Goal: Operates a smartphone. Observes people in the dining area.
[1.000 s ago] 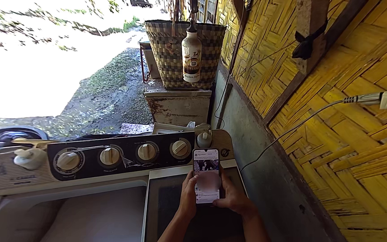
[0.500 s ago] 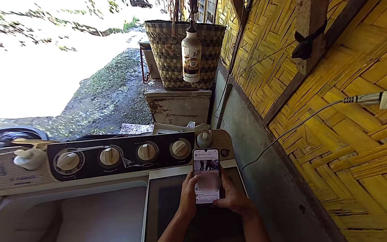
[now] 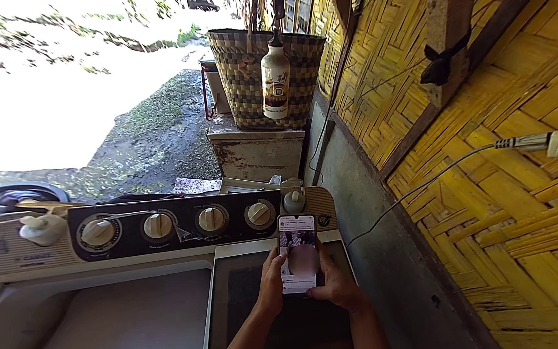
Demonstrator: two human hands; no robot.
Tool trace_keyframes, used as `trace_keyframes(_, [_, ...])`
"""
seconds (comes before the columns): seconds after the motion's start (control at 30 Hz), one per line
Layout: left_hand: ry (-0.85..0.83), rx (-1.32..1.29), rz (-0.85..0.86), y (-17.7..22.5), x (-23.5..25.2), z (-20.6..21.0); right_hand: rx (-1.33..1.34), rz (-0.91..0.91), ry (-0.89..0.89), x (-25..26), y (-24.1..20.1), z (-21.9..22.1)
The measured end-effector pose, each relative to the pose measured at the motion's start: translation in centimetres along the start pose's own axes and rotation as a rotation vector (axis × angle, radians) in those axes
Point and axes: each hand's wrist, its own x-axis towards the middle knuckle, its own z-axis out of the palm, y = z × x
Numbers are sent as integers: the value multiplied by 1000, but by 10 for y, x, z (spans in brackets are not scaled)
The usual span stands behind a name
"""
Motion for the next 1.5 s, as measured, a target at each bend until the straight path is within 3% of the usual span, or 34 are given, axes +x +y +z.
trace_keyframes(1.5, [7,4,4,0,1,0,2,-18,-10,1,2,-2])
